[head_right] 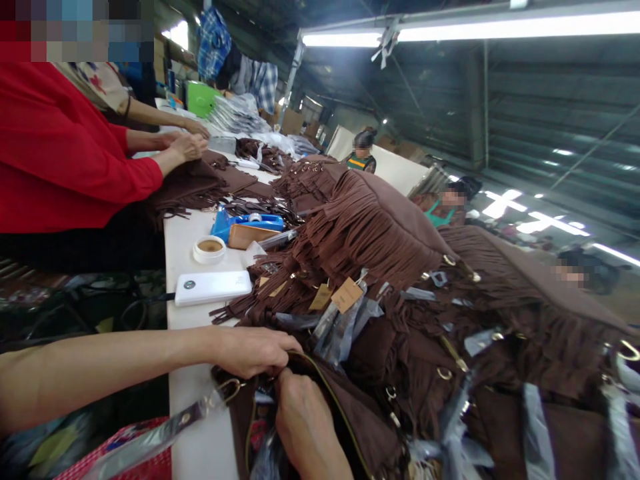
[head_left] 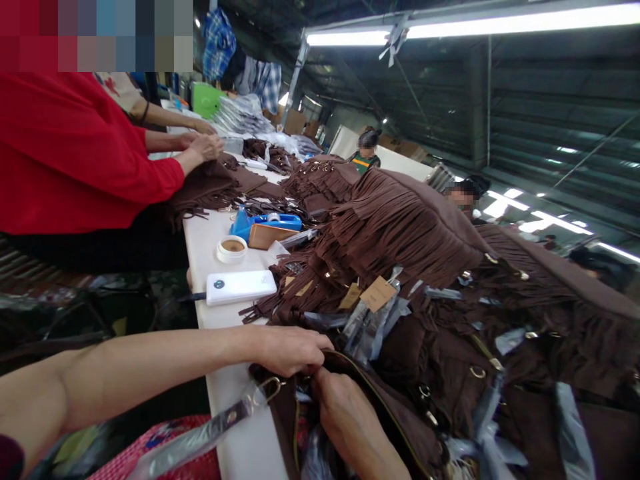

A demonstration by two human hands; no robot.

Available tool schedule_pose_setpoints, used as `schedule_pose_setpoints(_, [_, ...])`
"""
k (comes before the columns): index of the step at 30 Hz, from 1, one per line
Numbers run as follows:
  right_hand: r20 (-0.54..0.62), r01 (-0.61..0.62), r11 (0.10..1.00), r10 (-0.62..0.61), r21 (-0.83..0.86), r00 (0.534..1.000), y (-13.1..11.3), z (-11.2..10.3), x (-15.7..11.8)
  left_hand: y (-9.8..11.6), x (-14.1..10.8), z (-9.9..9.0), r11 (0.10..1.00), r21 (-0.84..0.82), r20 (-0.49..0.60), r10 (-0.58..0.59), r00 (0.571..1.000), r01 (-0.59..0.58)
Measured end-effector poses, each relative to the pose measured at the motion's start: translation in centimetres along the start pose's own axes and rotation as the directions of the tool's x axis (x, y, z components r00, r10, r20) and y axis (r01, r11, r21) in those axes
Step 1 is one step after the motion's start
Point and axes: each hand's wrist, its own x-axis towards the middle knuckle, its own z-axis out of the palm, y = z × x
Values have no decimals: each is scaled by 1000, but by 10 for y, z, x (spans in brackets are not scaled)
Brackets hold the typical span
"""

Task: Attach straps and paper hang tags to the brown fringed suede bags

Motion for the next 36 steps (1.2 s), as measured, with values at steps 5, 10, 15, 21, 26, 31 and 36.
schedule_pose_setpoints(5, [-323, 192, 927, -82, 324, 943, 22, 10, -4, 9, -3, -12, 996, 83, -6, -23, 1000, 24])
schedule_pose_setpoints(10, [-529, 340, 822, -56, 457, 847, 29, 25, -10, 34, 0, -27, 938, 308, -159, -114, 981, 159])
schedule_pose_setpoints(15, [-368, 262, 557, 85, 788, 926, 22, 17, -16, 64, 13, -23, 876, 336, -261, -266, 928, 345])
schedule_pose_setpoints(21, [-446, 389, 397, 57, 831, 893, 18, 7, -20, 87, 31, -8, 860, 332, -221, -328, 918, 388])
schedule_pose_setpoints(26, [-354, 343, 150, 57, 927, 933, 31, 17, -14, 91, 35, 5, 849, 39, -316, -489, 813, 527])
schedule_pose_setpoints(31, [-255, 274, -277, 104, 921, 961, 37, 15, -11, 93, 32, 10, 831, -365, -389, -545, 743, 419])
schedule_pose_setpoints(36, [-272, 315, -286, 181, 905, 945, 36, 8, -14, 88, 41, 23, 721, -617, -345, -608, 715, 315])
